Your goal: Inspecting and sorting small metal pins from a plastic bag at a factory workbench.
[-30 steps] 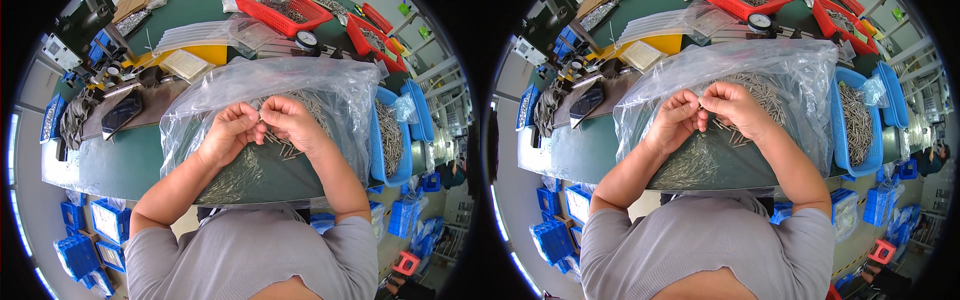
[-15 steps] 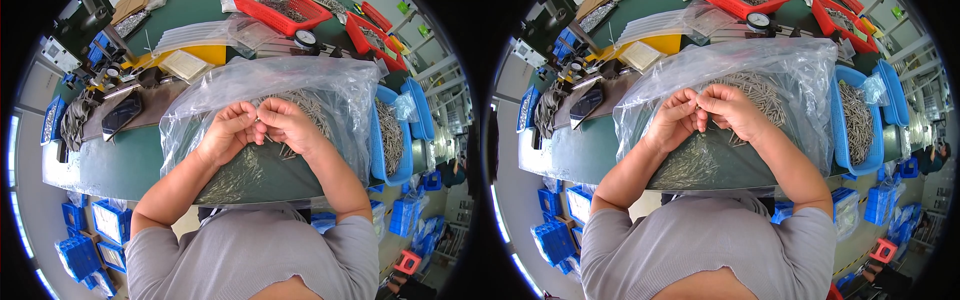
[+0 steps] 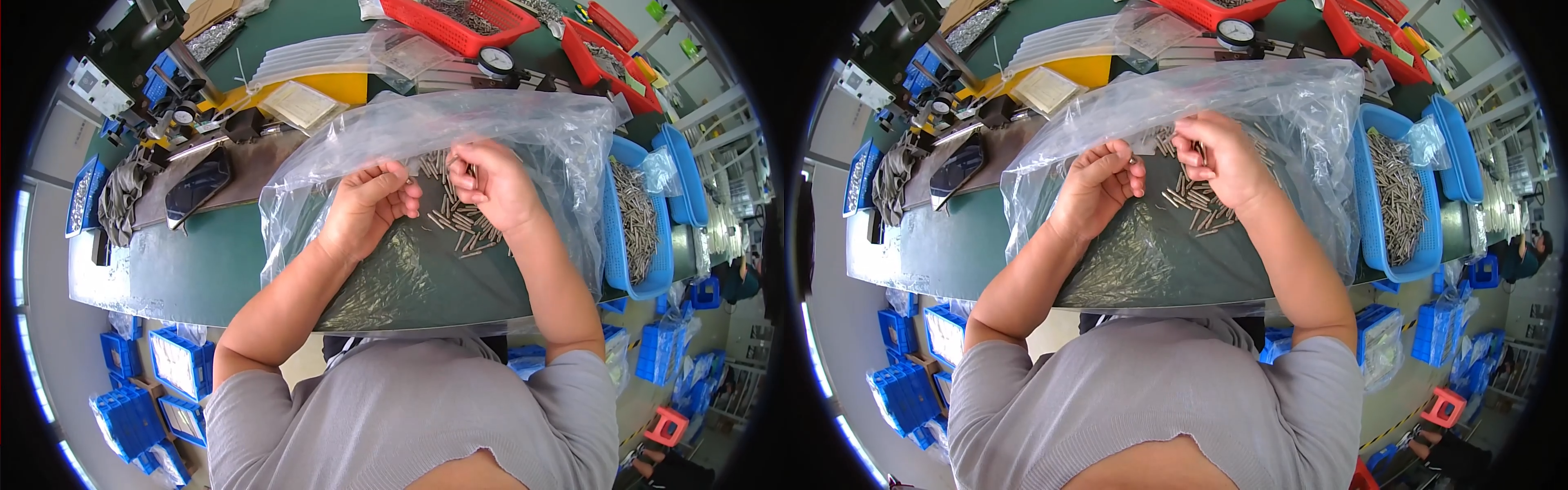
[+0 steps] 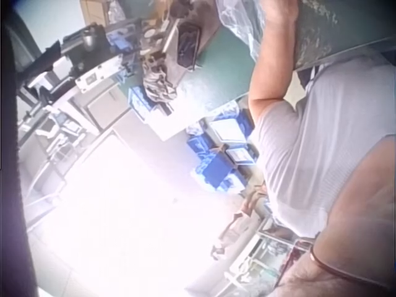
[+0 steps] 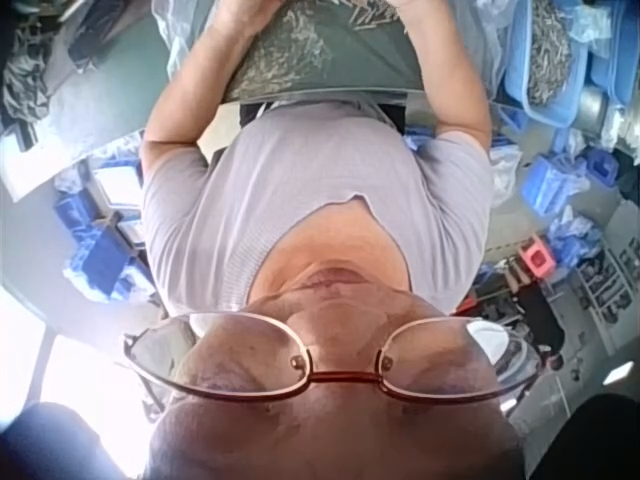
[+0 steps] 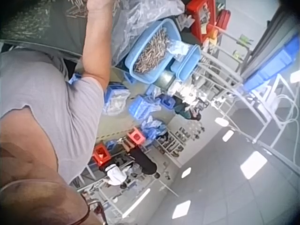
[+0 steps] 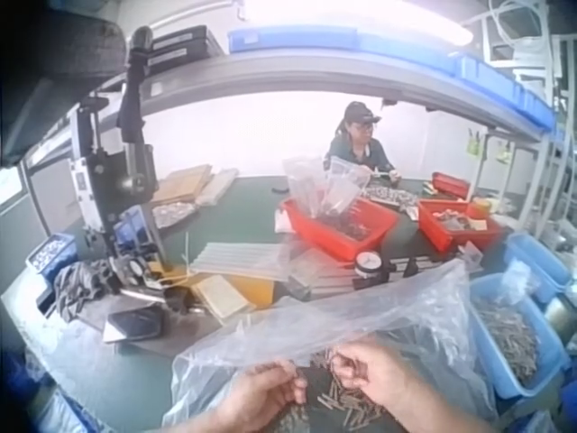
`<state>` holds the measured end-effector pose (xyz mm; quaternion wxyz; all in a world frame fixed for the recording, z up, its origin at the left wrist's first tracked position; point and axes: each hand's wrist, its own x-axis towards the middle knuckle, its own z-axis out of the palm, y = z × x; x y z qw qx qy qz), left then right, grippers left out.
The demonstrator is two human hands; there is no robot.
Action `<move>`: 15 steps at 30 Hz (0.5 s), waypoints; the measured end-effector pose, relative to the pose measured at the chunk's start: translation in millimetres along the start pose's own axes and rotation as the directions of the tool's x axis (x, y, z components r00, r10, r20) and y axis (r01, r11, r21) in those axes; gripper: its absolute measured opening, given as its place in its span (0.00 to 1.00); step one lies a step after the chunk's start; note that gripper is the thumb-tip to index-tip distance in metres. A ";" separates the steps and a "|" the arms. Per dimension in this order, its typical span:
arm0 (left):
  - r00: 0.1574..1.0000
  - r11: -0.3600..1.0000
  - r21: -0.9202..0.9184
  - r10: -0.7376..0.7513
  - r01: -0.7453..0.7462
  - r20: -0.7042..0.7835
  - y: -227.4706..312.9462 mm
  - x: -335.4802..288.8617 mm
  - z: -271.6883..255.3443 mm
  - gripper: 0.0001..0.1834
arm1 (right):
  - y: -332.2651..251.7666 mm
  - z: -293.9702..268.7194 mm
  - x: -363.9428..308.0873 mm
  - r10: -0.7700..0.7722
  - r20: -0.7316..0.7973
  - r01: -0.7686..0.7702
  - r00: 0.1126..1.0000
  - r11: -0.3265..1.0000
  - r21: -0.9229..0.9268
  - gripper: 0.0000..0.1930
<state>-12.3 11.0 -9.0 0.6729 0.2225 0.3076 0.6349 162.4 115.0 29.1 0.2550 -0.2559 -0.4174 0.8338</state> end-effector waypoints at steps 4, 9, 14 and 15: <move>1.000 1.000 0.000 0.010 -0.010 -0.029 0.0 0.8 -0.1 0.04 | -2.3 -11.2 3.7 0.053 -0.023 -0.052 0.998 0.998 0.044 0.07; 0.999 1.000 0.020 0.022 -0.022 -0.032 2.1 0.5 0.3 0.04 | -9.2 -1.0 -5.9 0.037 0.104 0.054 0.994 0.658 -0.751 0.07; 1.000 1.000 0.024 0.011 -0.010 -0.026 2.0 1.3 -1.8 0.04 | -9.6 17.5 -15.8 0.032 0.065 0.067 0.997 -0.058 -0.996 0.08; 0.999 1.000 0.012 0.013 -0.012 -0.033 1.6 1.9 -1.5 0.04 | -0.2 11.7 -12.9 -0.003 0.132 0.130 0.991 -0.143 -0.981 0.07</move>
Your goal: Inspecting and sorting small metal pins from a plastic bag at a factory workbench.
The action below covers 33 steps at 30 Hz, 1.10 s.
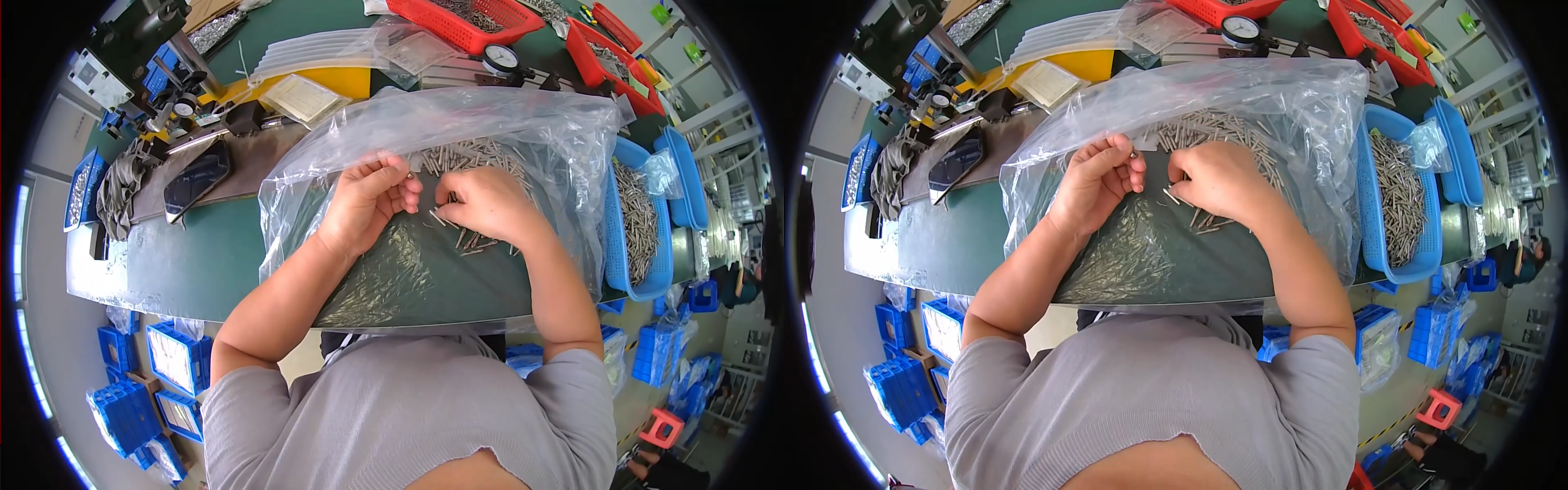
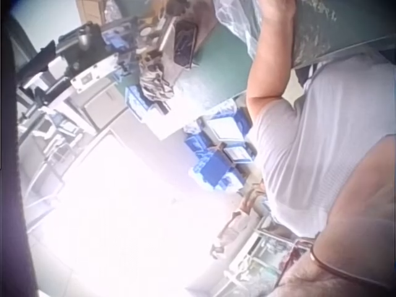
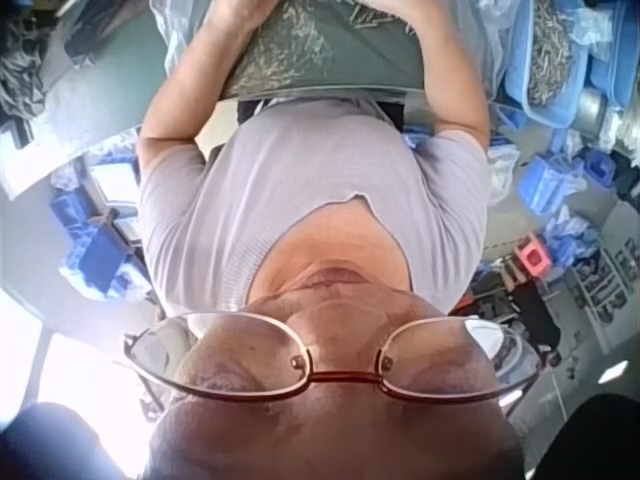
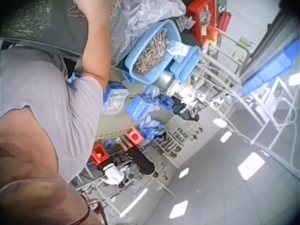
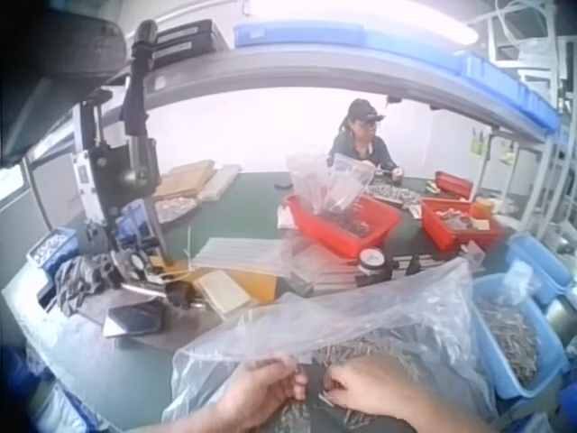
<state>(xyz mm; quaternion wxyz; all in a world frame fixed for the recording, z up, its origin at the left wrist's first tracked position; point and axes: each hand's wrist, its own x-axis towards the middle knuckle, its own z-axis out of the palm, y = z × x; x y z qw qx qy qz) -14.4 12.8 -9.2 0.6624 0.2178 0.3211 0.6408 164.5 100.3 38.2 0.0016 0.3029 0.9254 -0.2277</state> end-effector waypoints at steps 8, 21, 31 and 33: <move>1.000 1.000 -0.022 -0.004 0.003 -0.015 -1.6 0.8 0.1 0.04 | -15.2 28.9 -1.8 -0.240 -0.198 0.187 0.950 0.950 -0.251 0.05; 0.999 0.999 0.023 -0.029 0.029 0.032 0.4 -0.8 -1.1 0.04 | 4.1 18.1 13.0 0.142 -0.189 0.069 0.972 0.593 0.802 0.05; 0.989 0.991 -0.040 -0.121 0.125 0.085 -2.1 -2.9 2.6 0.04 | -2.7 10.8 8.7 0.164 -0.036 0.013 0.986 0.140 0.990 0.05; 0.989 0.991 -0.058 -0.117 0.123 0.088 -2.7 -2.8 3.0 0.04 | -3.1 10.5 8.2 0.165 -0.039 0.015 0.986 0.145 0.989 0.05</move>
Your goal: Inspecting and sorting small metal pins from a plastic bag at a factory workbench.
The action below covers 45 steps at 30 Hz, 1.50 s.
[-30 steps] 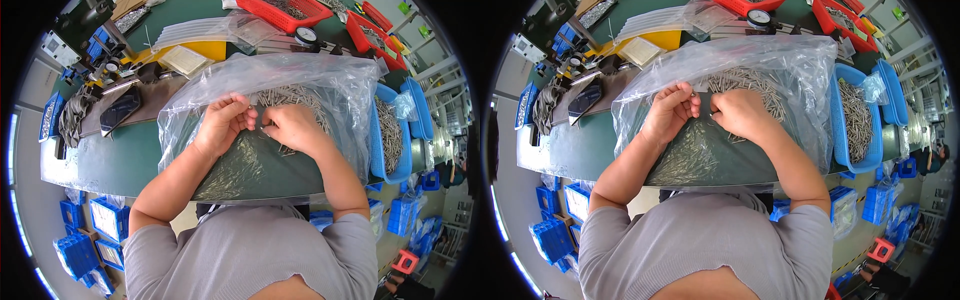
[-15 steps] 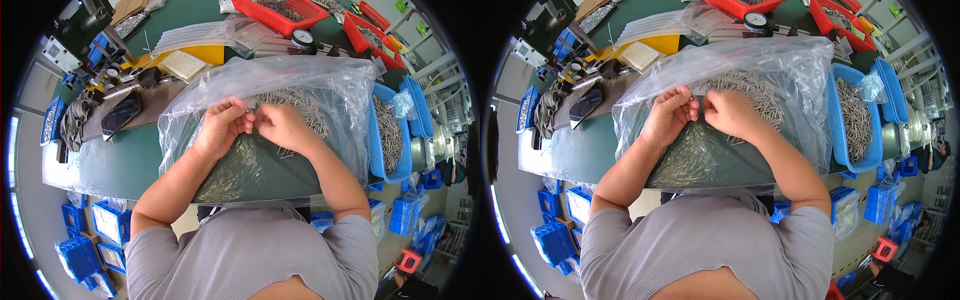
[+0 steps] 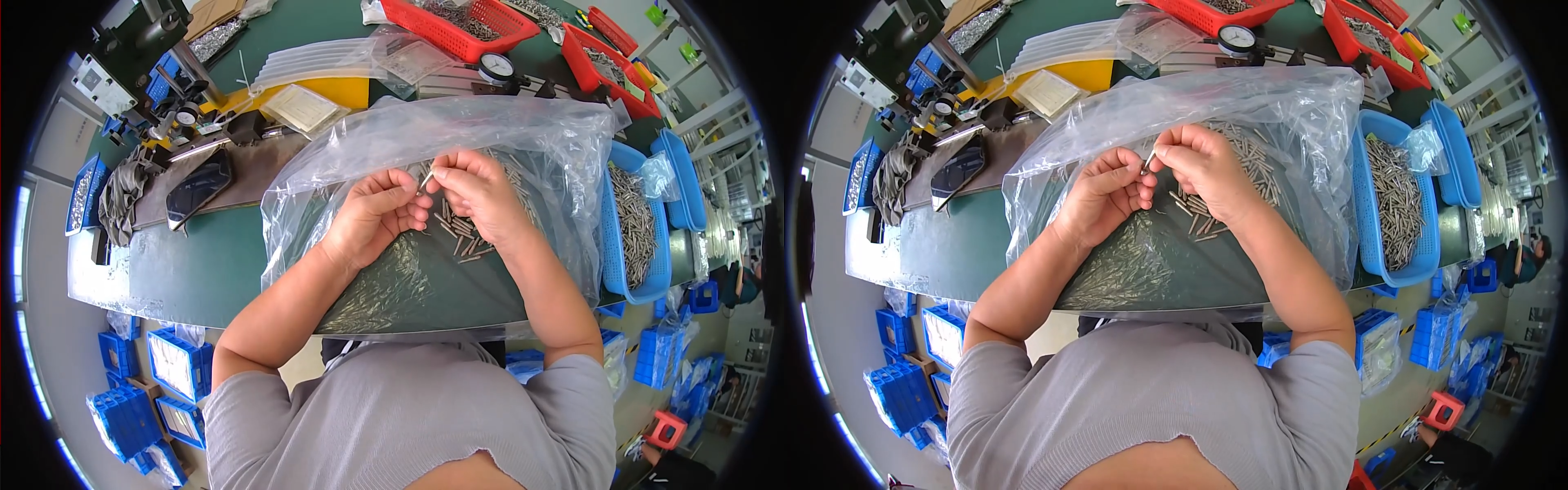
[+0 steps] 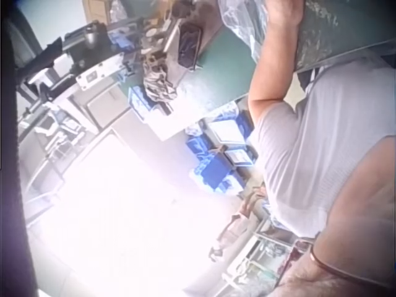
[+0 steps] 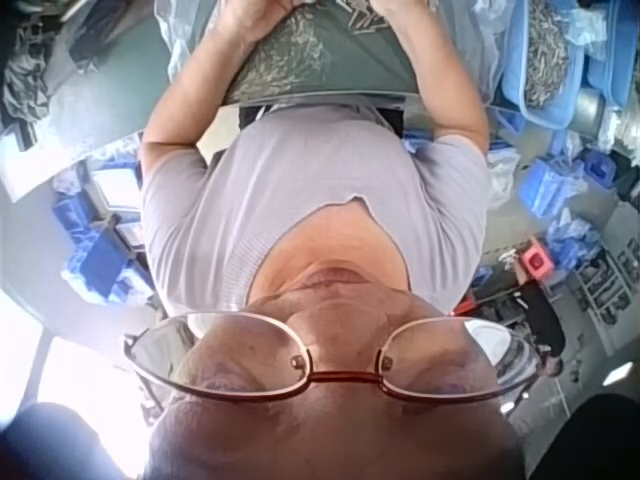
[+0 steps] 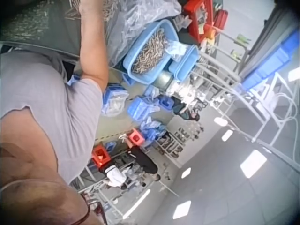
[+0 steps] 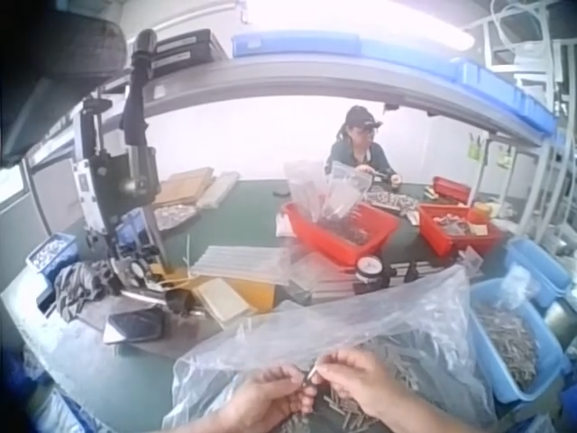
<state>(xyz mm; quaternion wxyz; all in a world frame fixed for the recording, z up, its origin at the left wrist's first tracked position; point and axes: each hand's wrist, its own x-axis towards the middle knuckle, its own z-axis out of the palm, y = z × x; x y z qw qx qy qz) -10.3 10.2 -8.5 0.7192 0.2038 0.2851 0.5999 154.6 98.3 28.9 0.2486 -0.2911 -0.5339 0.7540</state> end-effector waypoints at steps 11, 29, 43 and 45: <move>0.999 0.999 -0.014 0.044 -0.043 0.021 -3.2 -1.1 0.1 0.04 | 0.2 3.9 -3.3 0.006 0.071 0.002 0.997 0.995 -0.103 0.05; 0.992 0.988 0.094 0.125 -0.126 0.012 -3.2 -4.3 -1.2 0.02 | -4.3 -1.4 -1.6 -0.228 0.109 0.252 0.968 0.852 -0.459 0.07; 0.990 0.975 0.170 0.140 -0.142 0.022 -3.8 2.9 10.6 0.02 | -109.6 -163.8 -129.4 -0.645 -0.427 -0.270 0.634 0.333 -0.904 0.04; 0.991 0.975 0.176 0.134 -0.135 0.017 -4.0 1.4 10.6 0.02 | -102.2 -202.6 -142.0 -0.590 -0.459 -0.397 0.664 0.243 -0.885 0.04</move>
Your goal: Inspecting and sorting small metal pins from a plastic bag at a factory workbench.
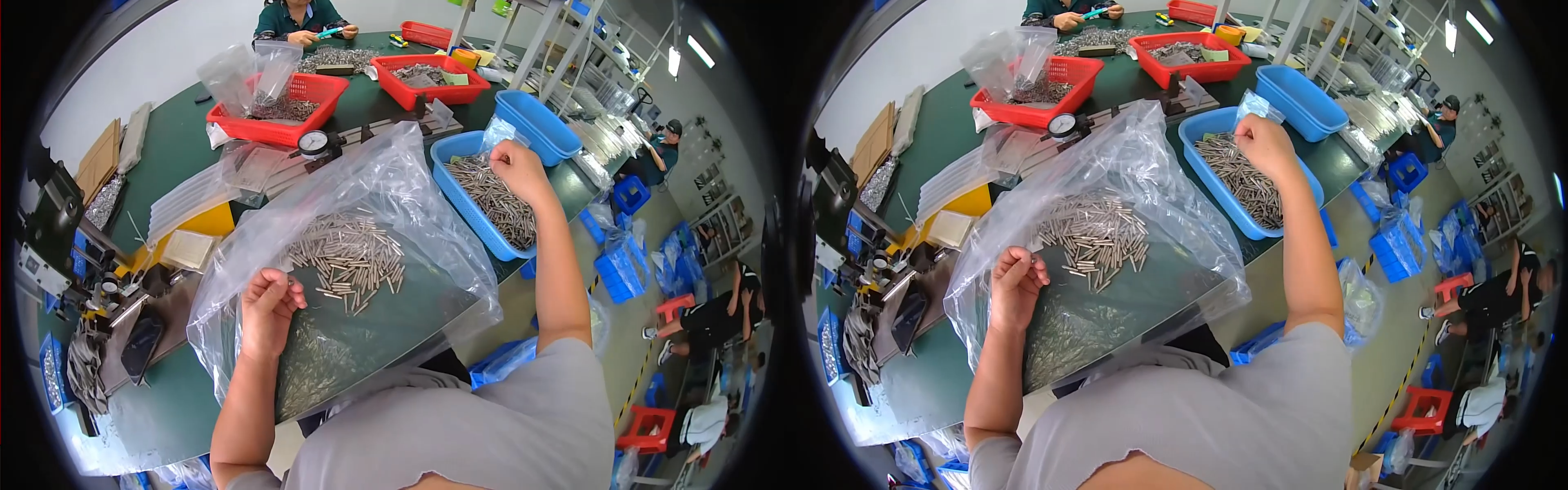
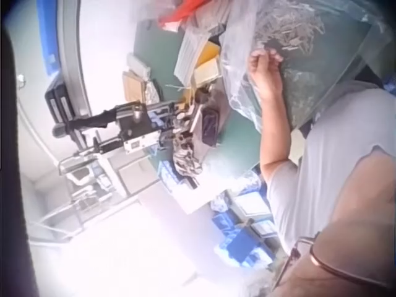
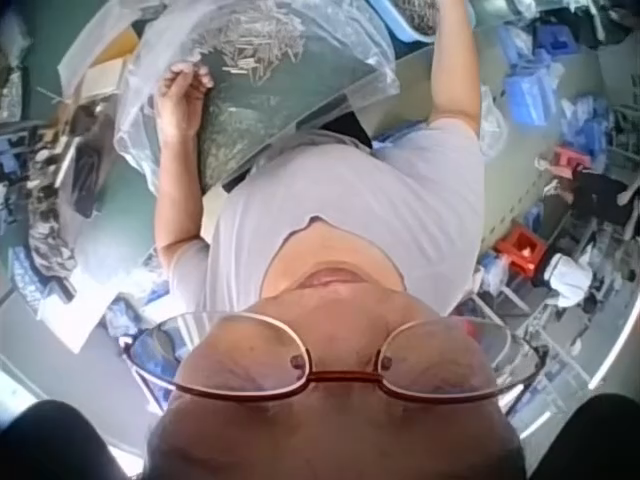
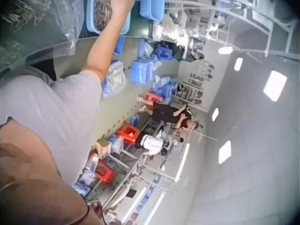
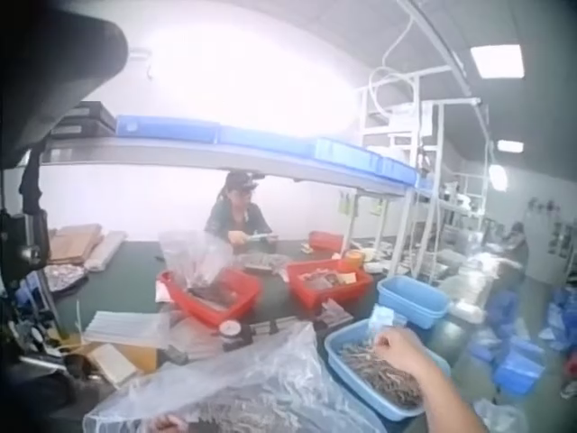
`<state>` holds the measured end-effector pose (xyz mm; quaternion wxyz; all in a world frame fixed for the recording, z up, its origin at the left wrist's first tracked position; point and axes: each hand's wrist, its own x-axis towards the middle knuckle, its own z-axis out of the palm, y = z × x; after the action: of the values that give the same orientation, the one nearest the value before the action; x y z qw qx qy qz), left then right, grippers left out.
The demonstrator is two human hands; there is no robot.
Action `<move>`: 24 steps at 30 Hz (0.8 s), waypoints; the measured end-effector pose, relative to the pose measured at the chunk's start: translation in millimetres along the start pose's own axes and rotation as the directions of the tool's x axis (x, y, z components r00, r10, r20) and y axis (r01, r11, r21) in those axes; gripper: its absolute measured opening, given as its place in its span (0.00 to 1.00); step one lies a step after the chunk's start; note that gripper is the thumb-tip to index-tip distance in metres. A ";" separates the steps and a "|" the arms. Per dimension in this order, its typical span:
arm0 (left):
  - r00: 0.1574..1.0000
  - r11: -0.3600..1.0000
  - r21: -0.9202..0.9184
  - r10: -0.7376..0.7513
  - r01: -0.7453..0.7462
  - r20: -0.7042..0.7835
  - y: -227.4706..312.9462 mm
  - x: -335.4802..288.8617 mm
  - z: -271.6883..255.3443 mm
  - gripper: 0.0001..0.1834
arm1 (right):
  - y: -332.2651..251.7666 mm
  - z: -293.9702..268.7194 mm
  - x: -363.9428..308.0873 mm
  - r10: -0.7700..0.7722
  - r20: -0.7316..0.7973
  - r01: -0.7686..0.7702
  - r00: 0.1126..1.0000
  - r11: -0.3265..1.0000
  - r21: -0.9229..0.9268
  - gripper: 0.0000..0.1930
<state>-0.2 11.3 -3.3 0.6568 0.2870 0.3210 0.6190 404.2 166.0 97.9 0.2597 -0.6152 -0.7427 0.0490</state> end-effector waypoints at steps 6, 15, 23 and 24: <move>1.000 1.000 0.005 0.024 -0.024 -0.010 -0.6 -3.1 -5.3 0.02 | 38.0 7.5 -3.6 0.090 -0.068 -0.085 0.994 0.993 0.080 0.09; 1.000 1.000 -0.003 0.006 -0.006 0.011 -0.9 4.9 -7.0 0.02 | -118.3 11.6 -53.4 -0.367 0.127 0.279 0.921 0.852 0.443 0.06; 1.000 1.000 -0.007 -0.016 0.016 -0.007 -2.0 5.9 -16.2 0.02 | -182.7 107.3 -68.5 -0.719 0.459 0.628 0.521 0.687 0.364 0.06; 1.000 1.000 -0.010 -0.021 0.021 -0.006 -1.8 5.1 -17.0 0.02 | -189.4 116.1 -68.9 -0.729 0.460 0.633 0.507 0.677 0.375 0.06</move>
<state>-12.2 15.9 -15.7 0.6637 0.2786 0.3231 0.6144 191.6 84.9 49.9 0.0680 -0.2040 -0.9590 0.1848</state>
